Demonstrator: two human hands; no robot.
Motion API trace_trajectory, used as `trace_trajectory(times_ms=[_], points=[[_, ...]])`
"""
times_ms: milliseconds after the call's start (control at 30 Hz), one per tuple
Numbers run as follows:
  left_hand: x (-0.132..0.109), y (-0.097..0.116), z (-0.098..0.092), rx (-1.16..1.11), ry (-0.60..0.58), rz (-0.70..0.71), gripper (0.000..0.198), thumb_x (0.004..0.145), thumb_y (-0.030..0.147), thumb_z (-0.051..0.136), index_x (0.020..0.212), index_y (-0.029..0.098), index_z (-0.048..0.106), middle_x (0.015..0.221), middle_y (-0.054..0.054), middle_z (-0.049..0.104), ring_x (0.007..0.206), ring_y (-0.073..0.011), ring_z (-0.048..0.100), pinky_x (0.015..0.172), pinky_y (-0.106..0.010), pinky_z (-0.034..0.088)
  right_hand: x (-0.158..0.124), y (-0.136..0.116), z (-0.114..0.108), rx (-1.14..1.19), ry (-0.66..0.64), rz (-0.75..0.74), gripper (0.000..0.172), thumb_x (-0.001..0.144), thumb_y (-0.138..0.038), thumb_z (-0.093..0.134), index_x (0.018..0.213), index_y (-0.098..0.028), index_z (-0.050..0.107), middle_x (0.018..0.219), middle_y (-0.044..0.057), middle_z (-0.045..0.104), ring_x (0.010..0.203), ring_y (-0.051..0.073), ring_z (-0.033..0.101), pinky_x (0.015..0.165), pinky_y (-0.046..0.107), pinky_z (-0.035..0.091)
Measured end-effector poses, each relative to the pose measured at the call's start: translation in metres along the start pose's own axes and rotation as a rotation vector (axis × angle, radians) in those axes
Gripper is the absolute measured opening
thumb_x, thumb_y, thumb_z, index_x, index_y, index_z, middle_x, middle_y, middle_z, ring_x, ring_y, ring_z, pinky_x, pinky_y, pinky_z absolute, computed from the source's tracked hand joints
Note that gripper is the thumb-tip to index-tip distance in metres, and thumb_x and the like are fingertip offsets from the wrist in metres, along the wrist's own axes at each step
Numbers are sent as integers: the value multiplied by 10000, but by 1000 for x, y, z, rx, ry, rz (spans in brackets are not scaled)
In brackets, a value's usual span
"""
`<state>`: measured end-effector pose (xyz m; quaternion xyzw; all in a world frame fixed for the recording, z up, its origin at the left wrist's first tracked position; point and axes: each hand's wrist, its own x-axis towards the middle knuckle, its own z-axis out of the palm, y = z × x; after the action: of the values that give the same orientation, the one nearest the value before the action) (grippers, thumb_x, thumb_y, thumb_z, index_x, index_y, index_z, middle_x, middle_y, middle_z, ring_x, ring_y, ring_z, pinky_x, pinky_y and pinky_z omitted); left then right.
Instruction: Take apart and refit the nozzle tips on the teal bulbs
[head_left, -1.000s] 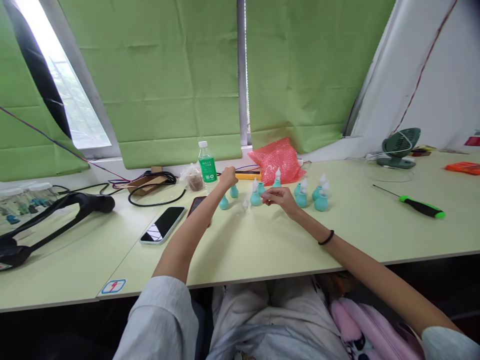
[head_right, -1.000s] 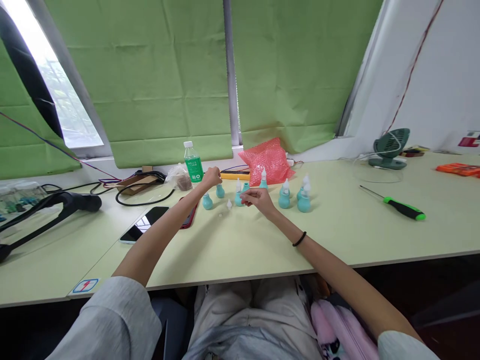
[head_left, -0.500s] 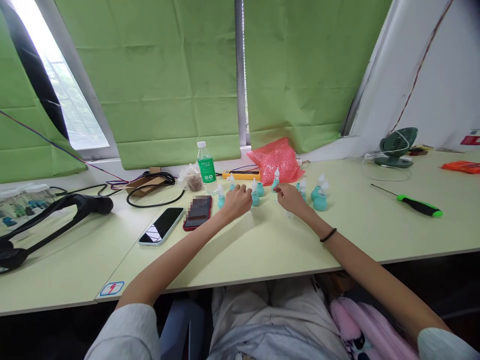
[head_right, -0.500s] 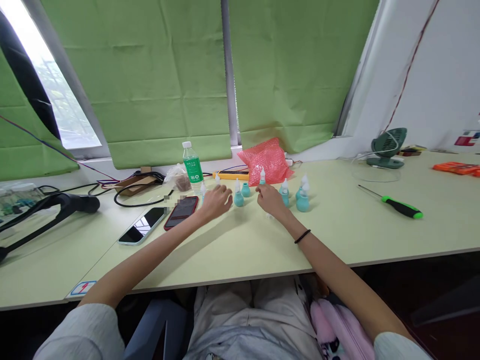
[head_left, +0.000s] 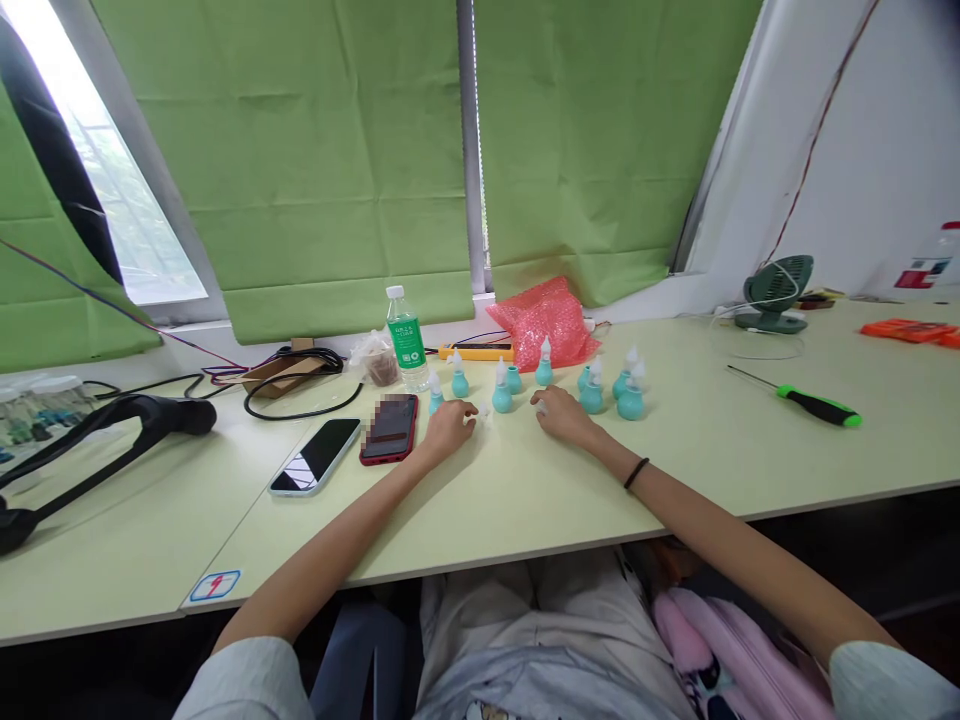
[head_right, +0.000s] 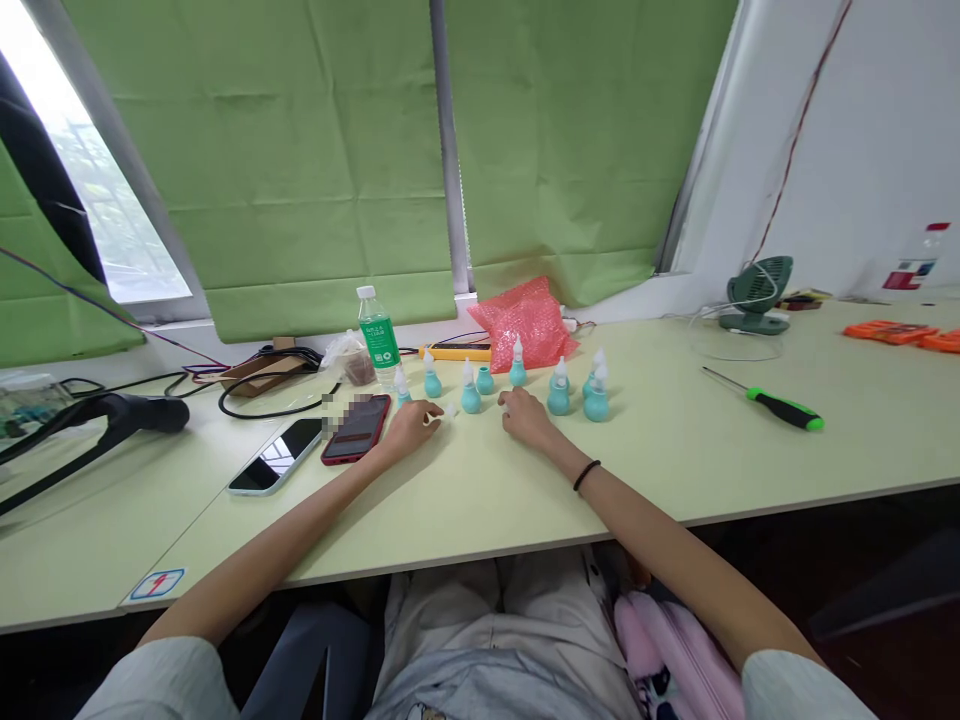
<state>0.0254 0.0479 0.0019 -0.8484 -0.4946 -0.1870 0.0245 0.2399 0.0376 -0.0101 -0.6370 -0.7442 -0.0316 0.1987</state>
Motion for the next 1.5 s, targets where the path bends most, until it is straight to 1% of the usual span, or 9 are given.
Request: trace_trajectory(times_ms=[100, 267, 500, 700, 833, 967, 1200, 1333, 1500], points=[[0, -3, 3, 44, 34, -33, 262, 757, 218, 367, 917, 176, 570, 906, -58, 571, 822, -161, 512, 663, -241, 387, -3, -10, 0, 170, 22, -107, 277, 653, -139, 468, 914, -161, 559, 904, 64, 563, 854, 180, 490, 733, 260, 361], [-2, 2, 12, 130, -7, 9, 312, 776, 324, 329, 906, 198, 583, 881, -72, 545, 785, -185, 522, 600, -261, 385, -8, -26, 4, 555, 53, -244, 283, 607, -150, 515, 885, -143, 565, 780, 42, 595, 686, 131, 529, 656, 243, 420], [-2, -5, -2, 95, -103, -17, 221, 668, 327, 470, 761, 180, 606, 786, -63, 585, 707, -178, 535, 565, -243, 374, -5, -28, 9, 1107, -192, -133, 319, 505, -218, 648, 785, -128, 525, 767, 66, 618, 693, 160, 576, 621, 272, 467], [-5, 2, 0, 69, -65, -20, 185, 661, 254, 456, 694, 152, 607, 702, -71, 600, 655, -168, 537, 542, -239, 369, -10, -31, 6, 877, -90, -272, 207, 573, -168, 565, 779, -150, 566, 806, 48, 610, 732, 152, 554, 568, 225, 446], [-5, 8, 1, -175, 10, 37, 177, 652, 230, 472, 679, 128, 614, 645, -60, 607, 591, -133, 533, 536, -222, 381, -16, -35, 6, 731, -32, -364, 219, 581, -164, 548, 793, -162, 602, 780, 27, 603, 660, 126, 529, 570, 231, 445], [-3, 10, 2, -520, 25, 8, 162, 621, 186, 514, 707, 101, 620, 597, -47, 607, 521, -102, 524, 514, -210, 406, -19, -41, 8, 873, -26, -322, 245, 607, -229, 557, 837, -146, 581, 771, 38, 585, 688, 135, 534, 589, 241, 459], [1, 6, 2, -1258, -135, -240, 304, 493, 213, 672, 752, 68, 609, 658, -63, 626, 590, -122, 571, 629, -286, 488, -14, -40, 7, 1115, -69, -266, 257, 576, -255, 609, 794, -138, 538, 766, 25, 566, 711, 125, 532, 650, 255, 444], [0, 5, 0, -1369, -166, -255, 358, 445, 223, 705, 757, 70, 618, 708, -78, 636, 634, -134, 580, 690, -307, 485, -10, -37, 8, 1171, -132, -182, 259, 538, -221, 626, 770, -140, 544, 784, 29, 577, 676, 121, 540, 631, 257, 450], [0, 3, 2, -1283, -179, -225, 398, 441, 221, 705, 799, 72, 617, 743, -93, 641, 654, -152, 585, 660, -301, 490, -8, -34, 15, 1201, -175, -102, 259, 510, -191, 634, 747, -129, 551, 775, 41, 583, 632, 130, 552, 570, 258, 464]])
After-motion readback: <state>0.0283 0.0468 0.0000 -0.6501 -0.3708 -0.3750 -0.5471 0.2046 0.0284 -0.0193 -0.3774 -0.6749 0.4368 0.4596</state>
